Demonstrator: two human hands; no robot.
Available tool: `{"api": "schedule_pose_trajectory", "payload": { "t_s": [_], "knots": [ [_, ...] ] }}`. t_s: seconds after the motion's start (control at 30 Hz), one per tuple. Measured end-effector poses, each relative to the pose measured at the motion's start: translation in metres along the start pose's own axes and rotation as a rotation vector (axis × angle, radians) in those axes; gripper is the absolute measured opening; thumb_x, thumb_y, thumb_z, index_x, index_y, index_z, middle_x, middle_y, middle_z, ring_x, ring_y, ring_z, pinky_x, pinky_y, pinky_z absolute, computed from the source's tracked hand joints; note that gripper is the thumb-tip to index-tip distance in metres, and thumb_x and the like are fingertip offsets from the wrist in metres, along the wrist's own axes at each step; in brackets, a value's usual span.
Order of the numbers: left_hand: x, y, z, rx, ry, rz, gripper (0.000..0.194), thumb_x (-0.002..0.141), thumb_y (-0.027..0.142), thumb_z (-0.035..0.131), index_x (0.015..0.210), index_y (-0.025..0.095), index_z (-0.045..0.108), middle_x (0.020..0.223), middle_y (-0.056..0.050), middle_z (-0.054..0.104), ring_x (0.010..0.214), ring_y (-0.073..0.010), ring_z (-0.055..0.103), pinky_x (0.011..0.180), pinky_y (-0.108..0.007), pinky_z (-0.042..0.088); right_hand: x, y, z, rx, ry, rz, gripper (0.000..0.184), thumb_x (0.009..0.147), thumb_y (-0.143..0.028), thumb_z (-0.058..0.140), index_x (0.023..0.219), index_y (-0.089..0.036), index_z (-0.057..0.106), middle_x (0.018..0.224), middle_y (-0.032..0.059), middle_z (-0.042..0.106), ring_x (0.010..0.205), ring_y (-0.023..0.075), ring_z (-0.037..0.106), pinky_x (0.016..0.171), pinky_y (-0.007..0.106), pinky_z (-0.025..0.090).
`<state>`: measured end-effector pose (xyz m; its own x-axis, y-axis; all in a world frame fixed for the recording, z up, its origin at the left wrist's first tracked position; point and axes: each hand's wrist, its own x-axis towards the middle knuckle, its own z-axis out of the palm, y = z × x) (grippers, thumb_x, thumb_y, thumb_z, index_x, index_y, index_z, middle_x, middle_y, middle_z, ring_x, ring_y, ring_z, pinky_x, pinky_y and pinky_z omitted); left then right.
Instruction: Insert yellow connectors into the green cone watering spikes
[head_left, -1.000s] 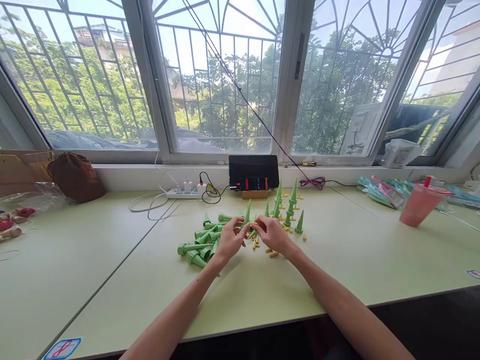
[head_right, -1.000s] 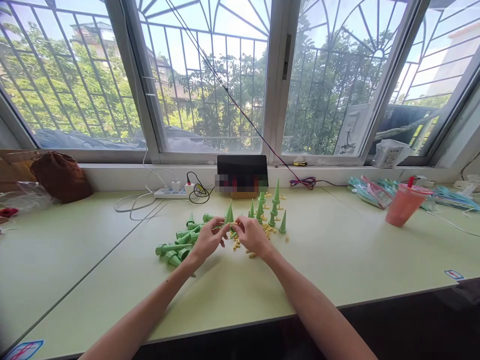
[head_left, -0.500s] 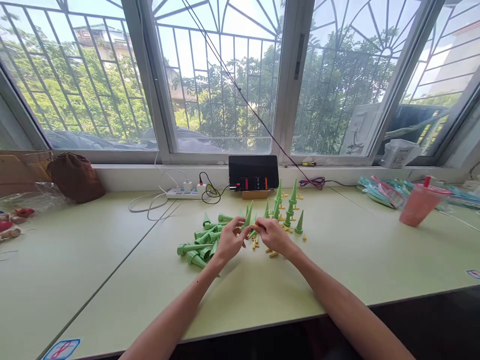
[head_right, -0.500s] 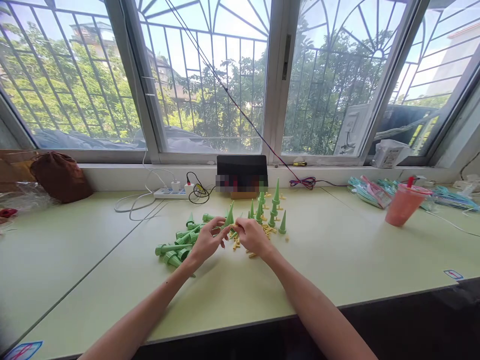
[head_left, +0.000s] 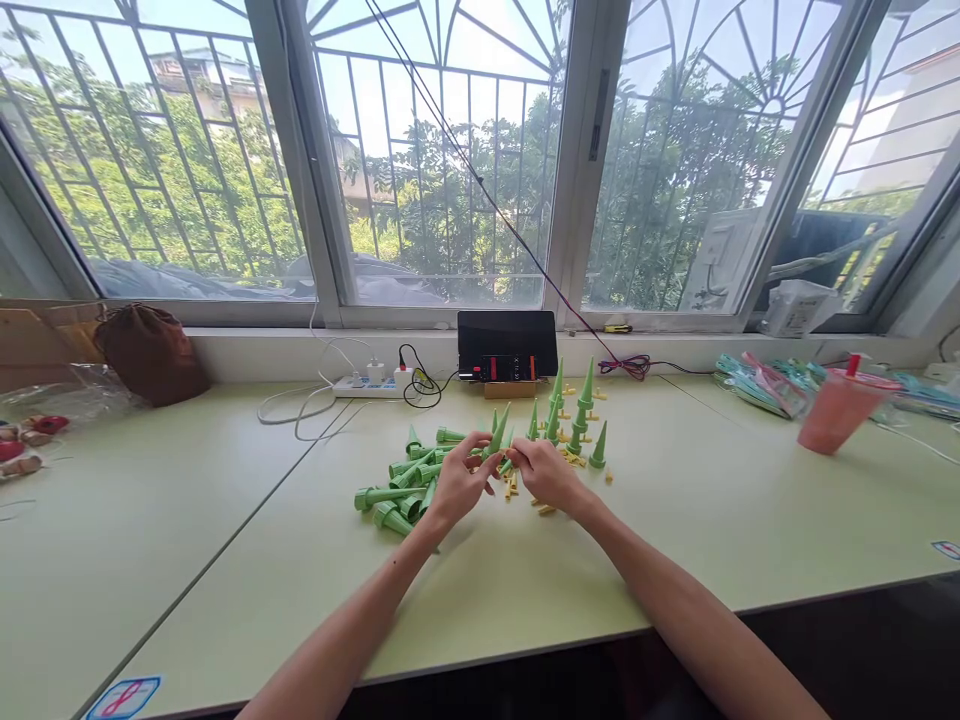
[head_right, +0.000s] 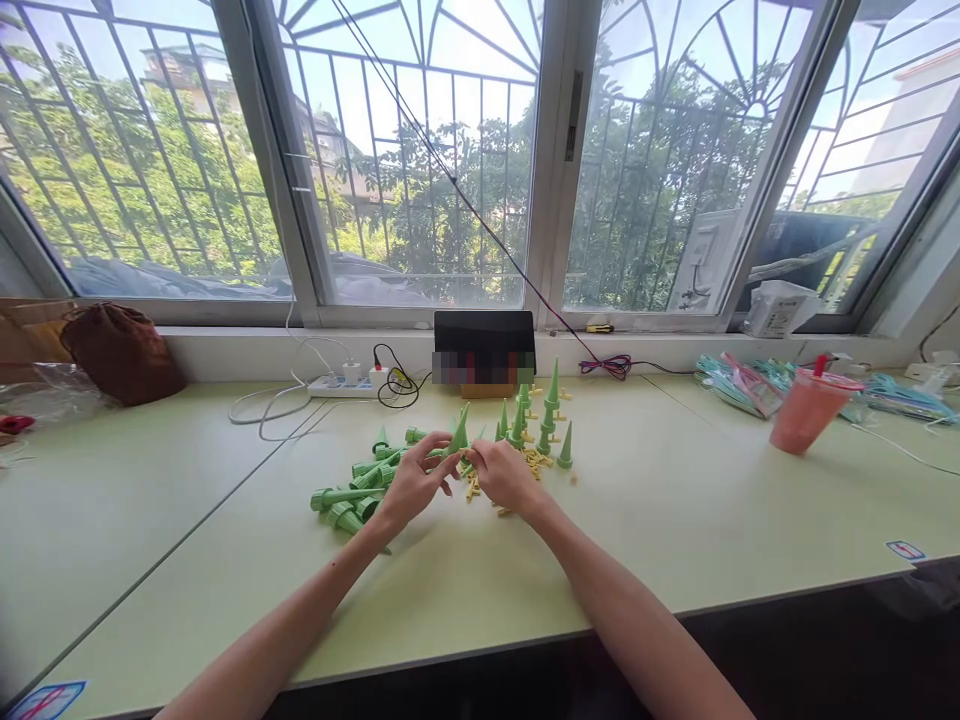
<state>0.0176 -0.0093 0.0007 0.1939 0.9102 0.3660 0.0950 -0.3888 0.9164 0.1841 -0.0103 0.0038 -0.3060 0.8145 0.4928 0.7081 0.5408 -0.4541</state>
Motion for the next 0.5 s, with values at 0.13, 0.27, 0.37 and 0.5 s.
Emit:
{"api": "schedule_pose_trajectory", "payload": {
  "t_s": [0.13,0.27,0.37,0.5],
  "knots": [
    [-0.0005,0.0017,0.0003,-0.011,0.005,-0.003,0.039,0.071,0.043,0.068,0.098,0.018,0.057,0.103,-0.007,0.061,0.059,-0.0129,0.064,0.039,-0.024,0.054,0.0000,-0.0015,-0.0006,-0.017,-0.011,0.009,0.031,0.095,-0.025,0.038,0.067,-0.018,0.050,0.057,-0.0001,0.051,0.053,0.0112,0.042,0.054,0.022,0.025],
    [-0.0009,0.0019,0.0003,-0.012,-0.013,0.010,0.037,0.072,0.043,0.067,0.097,0.018,0.056,0.102,-0.006,0.061,0.060,-0.0129,0.065,0.039,-0.023,0.053,0.0002,-0.0008,0.0002,-0.012,-0.015,0.022,0.034,0.095,-0.026,0.038,0.065,-0.018,0.051,0.055,-0.0006,0.050,0.052,0.0109,0.041,0.054,0.023,0.025],
    [-0.0007,0.0008,0.0011,-0.003,-0.025,0.018,0.035,0.074,0.043,0.066,0.095,0.018,0.053,0.098,-0.005,0.060,0.059,-0.0121,0.063,0.038,-0.022,0.052,0.0007,0.0004,0.0016,0.027,-0.002,0.019,0.035,0.096,-0.027,0.037,0.065,-0.018,0.051,0.057,-0.0002,0.052,0.053,0.0108,0.042,0.054,0.022,0.026],
    [0.0011,-0.0016,0.0030,0.007,0.023,0.007,0.037,0.076,0.046,0.064,0.094,0.018,0.050,0.090,-0.003,0.057,0.054,-0.0106,0.061,0.035,-0.022,0.049,0.0014,-0.0010,0.0018,0.107,0.059,-0.004,0.036,0.097,-0.032,0.036,0.068,-0.018,0.051,0.060,-0.0001,0.053,0.053,0.0111,0.044,0.054,0.022,0.029]
  ]
}}
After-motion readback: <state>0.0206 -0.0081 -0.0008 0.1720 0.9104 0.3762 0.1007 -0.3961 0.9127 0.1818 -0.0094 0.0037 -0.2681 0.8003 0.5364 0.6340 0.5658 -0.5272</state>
